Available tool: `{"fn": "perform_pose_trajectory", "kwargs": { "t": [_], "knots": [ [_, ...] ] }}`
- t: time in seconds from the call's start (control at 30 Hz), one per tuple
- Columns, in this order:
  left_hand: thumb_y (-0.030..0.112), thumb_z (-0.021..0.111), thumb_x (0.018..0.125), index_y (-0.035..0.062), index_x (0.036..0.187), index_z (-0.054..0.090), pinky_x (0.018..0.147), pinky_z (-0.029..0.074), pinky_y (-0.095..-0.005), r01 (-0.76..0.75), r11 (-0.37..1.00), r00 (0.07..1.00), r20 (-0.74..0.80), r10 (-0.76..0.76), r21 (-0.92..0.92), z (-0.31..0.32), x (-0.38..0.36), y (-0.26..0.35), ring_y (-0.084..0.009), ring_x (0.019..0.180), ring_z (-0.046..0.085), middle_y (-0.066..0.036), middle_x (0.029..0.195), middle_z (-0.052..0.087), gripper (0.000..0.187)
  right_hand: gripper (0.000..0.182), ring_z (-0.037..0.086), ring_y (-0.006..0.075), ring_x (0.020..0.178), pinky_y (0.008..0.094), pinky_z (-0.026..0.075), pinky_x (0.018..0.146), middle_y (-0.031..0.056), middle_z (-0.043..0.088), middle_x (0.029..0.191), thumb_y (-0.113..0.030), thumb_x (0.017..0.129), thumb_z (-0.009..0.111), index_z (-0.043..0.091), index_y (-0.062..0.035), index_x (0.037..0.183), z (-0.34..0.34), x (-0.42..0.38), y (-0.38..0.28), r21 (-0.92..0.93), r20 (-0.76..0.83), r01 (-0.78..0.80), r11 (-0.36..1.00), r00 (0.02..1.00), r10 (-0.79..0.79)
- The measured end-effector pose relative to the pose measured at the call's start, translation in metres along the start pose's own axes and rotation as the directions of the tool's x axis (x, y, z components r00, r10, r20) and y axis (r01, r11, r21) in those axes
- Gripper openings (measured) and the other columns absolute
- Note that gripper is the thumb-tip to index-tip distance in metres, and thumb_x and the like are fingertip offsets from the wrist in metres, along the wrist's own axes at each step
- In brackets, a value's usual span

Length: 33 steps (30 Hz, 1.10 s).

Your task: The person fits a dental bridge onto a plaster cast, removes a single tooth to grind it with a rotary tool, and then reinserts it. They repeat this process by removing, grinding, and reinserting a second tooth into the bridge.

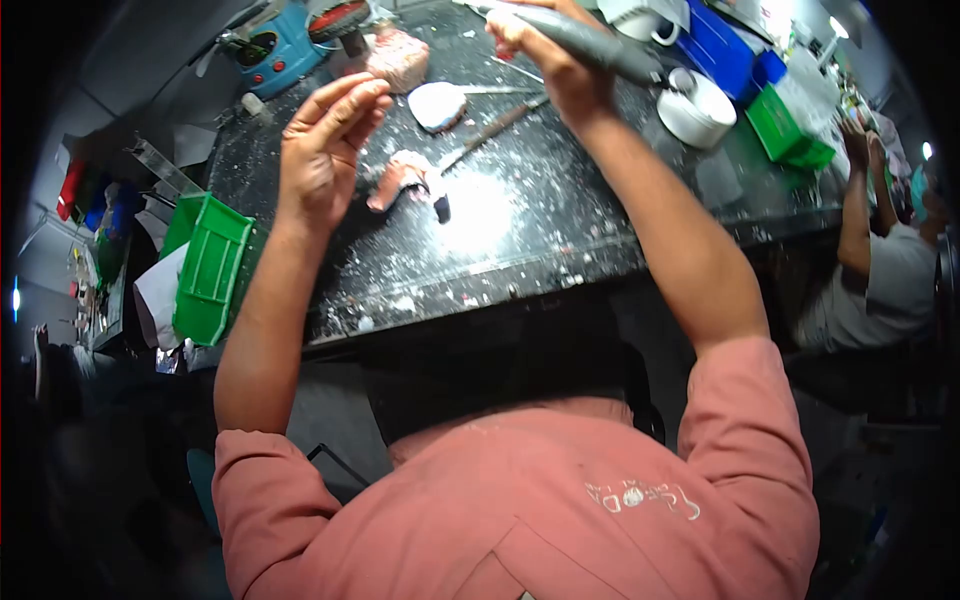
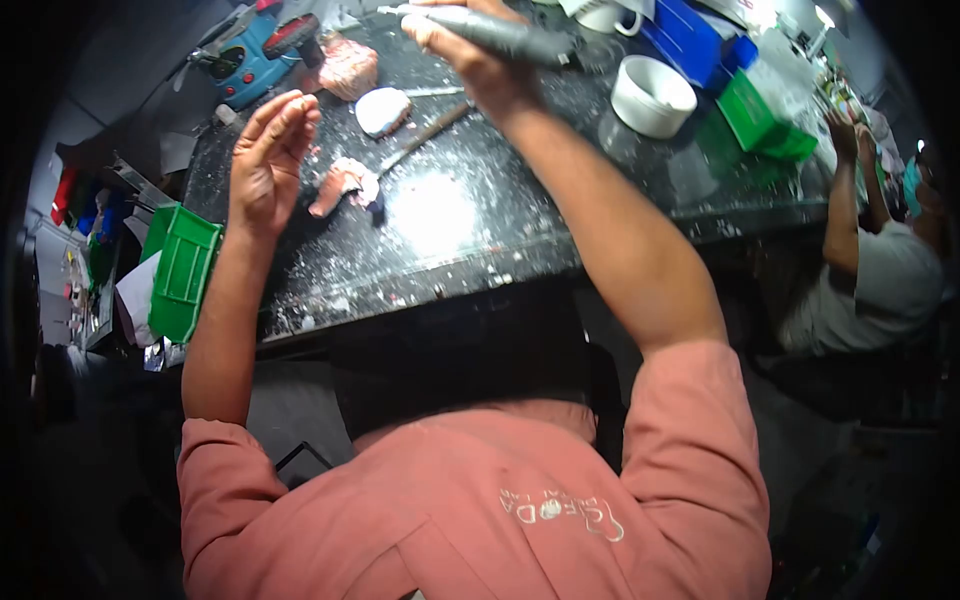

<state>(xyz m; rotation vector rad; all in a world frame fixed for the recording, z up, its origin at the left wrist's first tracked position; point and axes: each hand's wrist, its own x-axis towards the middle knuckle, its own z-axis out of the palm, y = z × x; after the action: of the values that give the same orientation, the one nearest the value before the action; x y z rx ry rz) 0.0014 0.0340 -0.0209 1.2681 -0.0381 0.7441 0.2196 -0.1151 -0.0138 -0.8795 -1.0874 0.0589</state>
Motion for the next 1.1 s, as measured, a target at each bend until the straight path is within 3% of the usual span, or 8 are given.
{"fn": "perform_pose_trajectory", "kwargs": {
  "t": [0.03,0.1,0.23,0.27,0.4,0.53,0.57,1.1],
  "knots": [
    [0.006,0.059,0.094,-0.0026,0.119,0.061,0.091,0.054,-0.0295,0.022,0.998,1.0,-0.003,-0.022,-0.059,0.003,-0.002,0.0,-0.0221,0.101,0.067,-0.017,0.113,0.067,0.027,0.028,0.064,0.0158,0.065,0.0284,0.052,0.065,0.0098,0.069,0.08,-0.023,0.085,0.067,0.066,0.0037,0.092,0.009,0.004,-0.015,-0.248,0.042,0.215,0.945,0.977,-0.211],
    [0.005,0.06,0.093,-0.0035,0.114,0.063,0.088,0.056,-0.0303,0.04,0.986,0.998,-0.039,-0.047,-0.164,0.017,-0.007,0.005,-0.0235,0.096,0.069,-0.019,0.106,0.069,0.023,0.011,0.065,0.0113,0.073,0.0245,0.051,0.065,0.0061,0.068,0.084,-0.007,0.08,0.07,0.069,-0.0048,0.091,0.024,-0.005,-0.031,-0.347,0.108,0.323,0.881,0.946,-0.304],
    [0.004,0.064,0.09,-0.0035,0.115,0.062,0.086,0.057,-0.0304,0.072,0.973,0.996,-0.034,-0.082,-0.221,0.026,-0.014,0.008,-0.0223,0.094,0.069,-0.018,0.104,0.069,0.026,0.02,0.065,0.0091,0.075,0.0228,0.051,0.064,0.0059,0.067,0.082,0.001,0.075,0.073,0.066,-0.0011,0.093,0.056,-0.031,-0.068,-0.101,0.049,0.097,0.99,0.995,-0.092],
    [0.005,0.065,0.089,-0.0037,0.115,0.061,0.085,0.057,-0.0301,0.073,0.971,0.996,-0.036,-0.083,-0.227,0.029,-0.014,0.01,-0.0217,0.093,0.069,-0.018,0.103,0.069,0.027,0.025,0.067,0.0126,0.076,0.0243,0.053,0.066,0.0086,0.069,0.086,0.005,0.071,0.073,0.066,-0.0008,0.094,0.058,-0.031,-0.059,-0.064,0.087,0.281,0.958,0.958,-0.275],
    [0.005,0.067,0.088,-0.0023,0.106,0.061,0.082,0.057,-0.0312,0.07,0.956,0.996,-0.037,-0.083,-0.284,0.038,-0.02,0.017,-0.0226,0.091,0.069,-0.017,0.098,0.069,0.02,0.039,0.07,0.0233,0.083,0.0298,0.057,0.071,0.0151,0.07,0.093,0.007,0.06,0.075,0.066,-0.0021,0.096,0.064,-0.032,-0.052,-0.178,0.154,0.51,0.841,0.859,-0.488],
    [0.003,0.065,0.089,-0.0013,0.098,0.061,0.081,0.059,-0.0336,0.064,0.943,0.996,-0.042,-0.082,-0.326,0.04,-0.023,0.018,-0.0249,0.092,0.07,-0.019,0.096,0.07,0.01,0.042,0.071,0.0247,0.085,0.0302,0.056,0.069,0.0185,0.069,0.098,0.009,0.06,0.074,0.066,-0.0025,0.1,0.059,-0.032,-0.068,-0.171,0.256,0.419,0.892,0.893,-0.371],
    [0.002,0.064,0.089,-0.0013,0.097,0.061,0.081,0.059,-0.0339,0.068,0.937,0.995,-0.047,-0.09,-0.342,0.041,-0.023,0.018,-0.0252,0.092,0.07,-0.019,0.095,0.07,0.01,0.044,0.067,0.0266,0.088,0.0321,0.054,0.071,0.0245,0.068,0.102,-0.002,0.074,0.075,0.054,-0.0011,0.113,0.051,-0.03,-0.06,-0.172,0.388,0.513,0.841,0.82,-0.421],
    [0.003,0.063,0.09,-0.0019,0.1,0.061,0.084,0.059,-0.0366,0.099,0.915,0.991,-0.046,-0.127,-0.39,0.044,-0.026,0.019,-0.0251,0.092,0.07,-0.019,0.099,0.069,0.011,0.043,0.069,0.0295,0.09,0.0342,0.057,0.071,0.0218,0.065,0.104,0.0,0.075,0.075,0.054,-0.0025,0.113,0.051,-0.032,-0.061,-0.188,0.423,0.477,0.859,0.828,-0.368]
  ]
}}
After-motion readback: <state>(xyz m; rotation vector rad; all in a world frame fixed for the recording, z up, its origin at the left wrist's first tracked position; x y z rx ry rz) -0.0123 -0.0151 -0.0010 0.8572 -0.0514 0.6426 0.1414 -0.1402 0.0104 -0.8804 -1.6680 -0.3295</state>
